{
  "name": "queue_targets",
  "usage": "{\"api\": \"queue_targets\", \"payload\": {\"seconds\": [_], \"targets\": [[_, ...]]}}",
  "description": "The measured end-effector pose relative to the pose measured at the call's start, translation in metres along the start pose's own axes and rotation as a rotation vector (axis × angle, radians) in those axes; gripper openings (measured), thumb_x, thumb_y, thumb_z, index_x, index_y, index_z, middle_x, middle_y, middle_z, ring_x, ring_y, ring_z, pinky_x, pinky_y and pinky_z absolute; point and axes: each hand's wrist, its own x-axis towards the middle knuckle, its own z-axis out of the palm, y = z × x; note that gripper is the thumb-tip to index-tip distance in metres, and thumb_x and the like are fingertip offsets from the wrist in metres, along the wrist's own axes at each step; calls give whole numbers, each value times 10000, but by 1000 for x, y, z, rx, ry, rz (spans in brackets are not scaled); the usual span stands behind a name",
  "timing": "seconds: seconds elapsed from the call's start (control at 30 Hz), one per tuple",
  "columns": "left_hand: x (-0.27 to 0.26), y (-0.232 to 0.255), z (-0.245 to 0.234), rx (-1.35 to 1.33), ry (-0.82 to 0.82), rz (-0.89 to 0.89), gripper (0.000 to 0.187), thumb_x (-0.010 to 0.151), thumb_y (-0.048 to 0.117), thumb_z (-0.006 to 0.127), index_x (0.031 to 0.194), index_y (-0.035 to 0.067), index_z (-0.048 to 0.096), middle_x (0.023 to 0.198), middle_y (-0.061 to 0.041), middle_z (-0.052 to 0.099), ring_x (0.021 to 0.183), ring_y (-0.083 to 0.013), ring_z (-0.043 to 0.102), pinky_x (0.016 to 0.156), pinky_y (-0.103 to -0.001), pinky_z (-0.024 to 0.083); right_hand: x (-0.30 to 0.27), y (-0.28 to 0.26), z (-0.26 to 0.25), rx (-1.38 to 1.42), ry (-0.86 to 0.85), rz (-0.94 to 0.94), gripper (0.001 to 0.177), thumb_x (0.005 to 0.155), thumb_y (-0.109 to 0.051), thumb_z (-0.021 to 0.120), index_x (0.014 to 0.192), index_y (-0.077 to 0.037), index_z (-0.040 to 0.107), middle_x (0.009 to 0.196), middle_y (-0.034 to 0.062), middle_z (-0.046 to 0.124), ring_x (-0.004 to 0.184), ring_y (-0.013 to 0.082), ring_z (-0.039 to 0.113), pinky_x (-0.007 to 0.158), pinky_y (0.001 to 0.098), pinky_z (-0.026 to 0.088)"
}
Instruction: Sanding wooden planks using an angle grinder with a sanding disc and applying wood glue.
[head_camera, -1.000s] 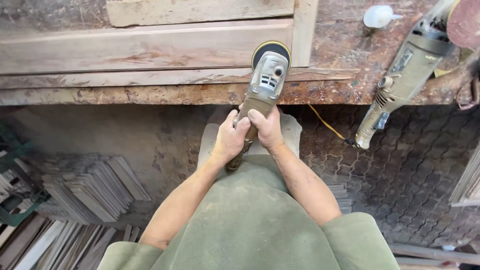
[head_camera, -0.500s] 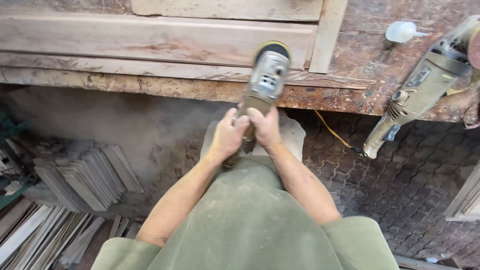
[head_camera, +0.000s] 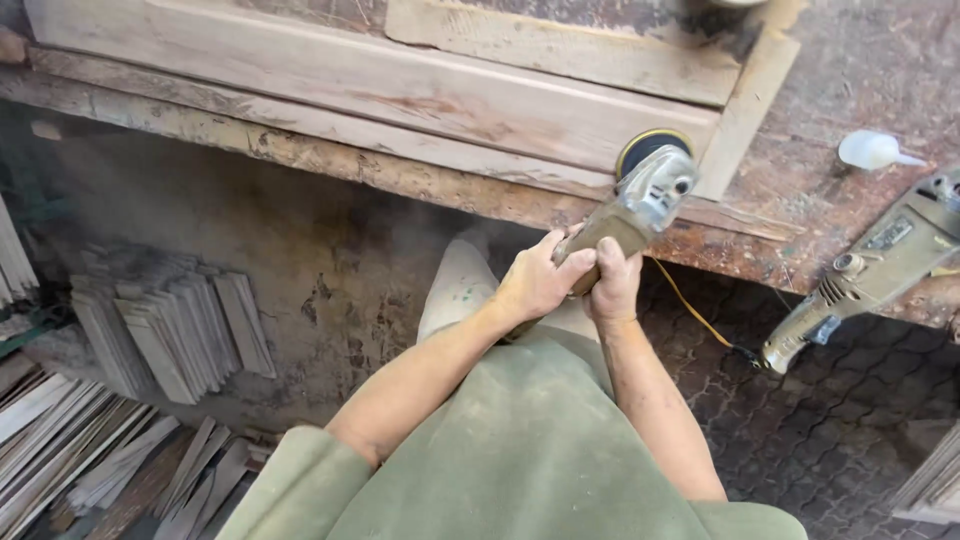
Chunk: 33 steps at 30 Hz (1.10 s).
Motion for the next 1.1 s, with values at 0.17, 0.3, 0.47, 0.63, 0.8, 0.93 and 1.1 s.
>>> {"api": "queue_targets", "payload": {"seconds": [0.17, 0.3, 0.47, 0.63, 0.8, 0.93, 1.1], "targets": [[-4, -64, -73, -52, 154, -57, 670, 801, 719, 605, 1184, 170, 635, 1104, -231, 724, 1142, -396, 674, 962, -525, 534, -2, 58, 66, -288, -224, -74, 235, 903, -125, 725, 1091, 6, 677, 982, 164, 675, 894, 211, 636, 853, 450, 541], [-11, -97, -143, -105, 282, 12, 729, 902, 641, 538, 1279, 19, 585, 1222, -350, 636, 1222, -496, 585, 1028, -595, 464, -4, 89, 149, -181, -397, -23, 294, 888, -183, 761, 1121, -60, 630, 976, 87, 671, 867, 168, 601, 838, 438, 545], [-15, -126, -192, -148, 337, 59, 657, 964, 576, 477, 1231, -13, 592, 1195, -357, 629, 1213, -484, 589, 1016, -580, 451, -5, 113, 197, -192, -424, -5, 386, 906, -241, 787, 1215, -116, 592, 1045, 49, 708, 932, 139, 634, 870, 384, 552], [-8, -97, -172, -342, 246, -22, 507, 900, 515, 629, 1159, 80, 660, 1010, -230, 707, 1055, -362, 705, 952, -457, 541, -16, 88, 141, -165, -265, 215, 149, 917, -153, 621, 819, -56, 678, 768, 12, 645, 663, 104, 532, 632, 259, 462], [-16, -66, -176, -30, -76, -43, 714, 760, 797, 569, 1174, 220, 635, 1120, -195, 750, 1170, -374, 677, 989, -495, 545, -24, 58, 146, -51, 135, 153, 136, 828, -52, 580, 794, 13, 694, 660, 115, 597, 562, 181, 525, 606, 335, 488], [-3, -127, -210, -87, 128, -52, 694, 776, 784, 623, 1164, 208, 655, 1114, -184, 742, 1156, -376, 677, 969, -523, 542, -15, 103, 204, -33, -128, 207, 281, 882, -97, 562, 1138, -2, 627, 981, 94, 657, 803, 171, 585, 741, 291, 512], [-57, -96, -264, -270, 410, -18, 650, 949, 557, 466, 1279, 16, 606, 1221, -334, 653, 1230, -466, 596, 1037, -582, 457, -11, 147, 287, -247, -492, 95, 436, 874, -268, 837, 1188, -82, 598, 1037, 111, 722, 919, 167, 669, 821, 387, 579]]}}
